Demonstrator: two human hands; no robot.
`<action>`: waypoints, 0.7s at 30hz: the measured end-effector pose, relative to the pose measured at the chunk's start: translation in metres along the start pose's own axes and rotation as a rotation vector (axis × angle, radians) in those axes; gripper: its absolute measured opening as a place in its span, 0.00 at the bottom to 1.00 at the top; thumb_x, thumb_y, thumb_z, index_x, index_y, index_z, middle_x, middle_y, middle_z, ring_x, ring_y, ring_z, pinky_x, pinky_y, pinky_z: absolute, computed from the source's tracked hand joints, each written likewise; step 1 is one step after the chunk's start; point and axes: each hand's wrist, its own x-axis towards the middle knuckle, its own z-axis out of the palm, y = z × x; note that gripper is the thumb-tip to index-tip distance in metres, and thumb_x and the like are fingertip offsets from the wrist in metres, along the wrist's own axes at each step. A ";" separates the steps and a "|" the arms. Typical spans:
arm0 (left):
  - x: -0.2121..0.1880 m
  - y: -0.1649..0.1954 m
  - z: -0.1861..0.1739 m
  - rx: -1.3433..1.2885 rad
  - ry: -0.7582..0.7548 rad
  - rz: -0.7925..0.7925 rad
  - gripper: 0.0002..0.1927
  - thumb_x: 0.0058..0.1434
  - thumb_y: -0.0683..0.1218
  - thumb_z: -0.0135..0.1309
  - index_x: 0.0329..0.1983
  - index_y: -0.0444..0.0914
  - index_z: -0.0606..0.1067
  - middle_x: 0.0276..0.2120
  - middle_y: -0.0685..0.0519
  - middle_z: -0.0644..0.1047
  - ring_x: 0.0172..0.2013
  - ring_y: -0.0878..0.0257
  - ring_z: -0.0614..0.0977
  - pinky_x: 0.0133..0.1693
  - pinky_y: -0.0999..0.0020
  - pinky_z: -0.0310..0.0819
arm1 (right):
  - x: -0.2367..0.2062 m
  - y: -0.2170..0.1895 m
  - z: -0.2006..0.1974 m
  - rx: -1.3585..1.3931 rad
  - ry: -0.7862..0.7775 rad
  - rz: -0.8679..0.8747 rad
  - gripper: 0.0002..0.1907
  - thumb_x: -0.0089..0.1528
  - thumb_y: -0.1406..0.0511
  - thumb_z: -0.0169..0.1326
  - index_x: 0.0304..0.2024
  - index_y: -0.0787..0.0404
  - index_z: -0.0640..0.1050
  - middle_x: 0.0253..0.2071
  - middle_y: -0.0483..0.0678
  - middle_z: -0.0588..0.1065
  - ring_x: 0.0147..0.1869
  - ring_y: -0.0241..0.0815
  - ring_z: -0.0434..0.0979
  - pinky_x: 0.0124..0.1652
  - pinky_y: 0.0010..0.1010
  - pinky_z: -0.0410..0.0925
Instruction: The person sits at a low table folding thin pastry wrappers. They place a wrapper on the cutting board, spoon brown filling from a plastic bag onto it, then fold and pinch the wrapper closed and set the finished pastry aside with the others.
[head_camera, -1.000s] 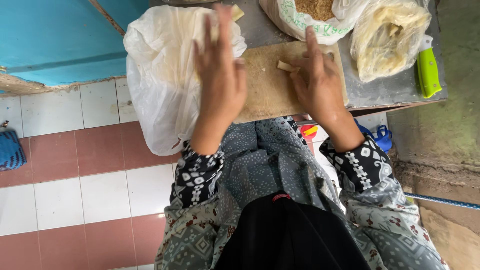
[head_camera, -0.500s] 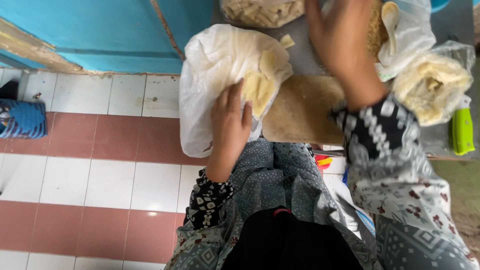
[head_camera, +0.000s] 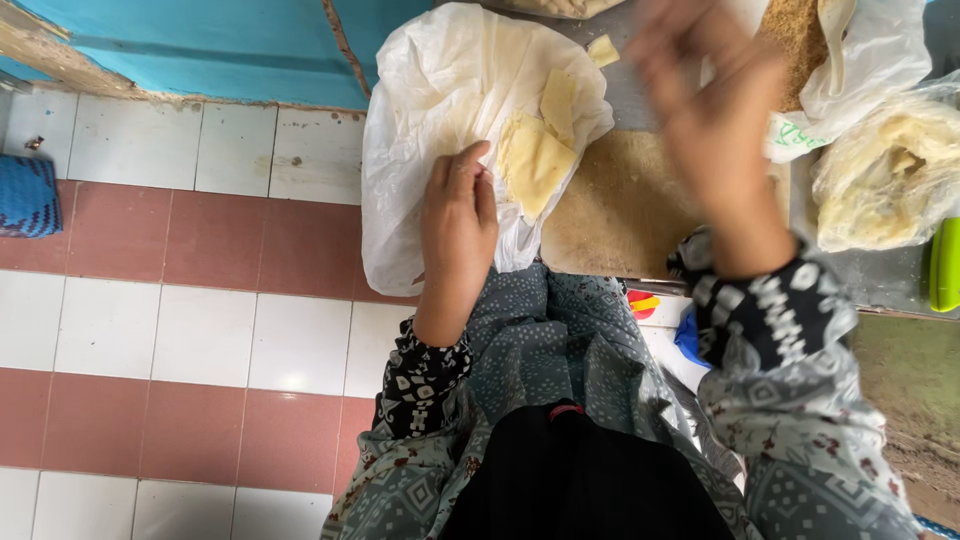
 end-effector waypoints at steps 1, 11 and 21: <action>0.001 -0.001 -0.001 -0.048 0.005 -0.029 0.15 0.69 0.36 0.53 0.58 0.37 0.73 0.42 0.47 0.74 0.40 0.54 0.80 0.43 0.60 0.76 | -0.018 0.004 0.015 0.048 -0.077 0.062 0.05 0.71 0.77 0.58 0.50 0.70 0.79 0.43 0.52 0.76 0.48 0.41 0.80 0.49 0.29 0.74; -0.006 0.014 -0.010 -0.134 0.047 -0.063 0.08 0.69 0.39 0.55 0.51 0.36 0.77 0.37 0.48 0.80 0.31 0.59 0.82 0.34 0.66 0.77 | -0.057 -0.001 0.058 -0.294 -0.389 -0.097 0.11 0.57 0.67 0.63 0.41 0.63 0.82 0.46 0.52 0.76 0.53 0.53 0.74 0.54 0.40 0.68; 0.005 0.021 0.024 -0.512 -0.095 -0.247 0.13 0.68 0.46 0.58 0.49 0.32 0.79 0.35 0.52 0.84 0.36 0.71 0.85 0.38 0.74 0.79 | -0.072 0.037 0.070 0.336 -0.059 0.340 0.02 0.65 0.74 0.58 0.40 0.69 0.79 0.38 0.48 0.79 0.38 0.36 0.79 0.37 0.26 0.73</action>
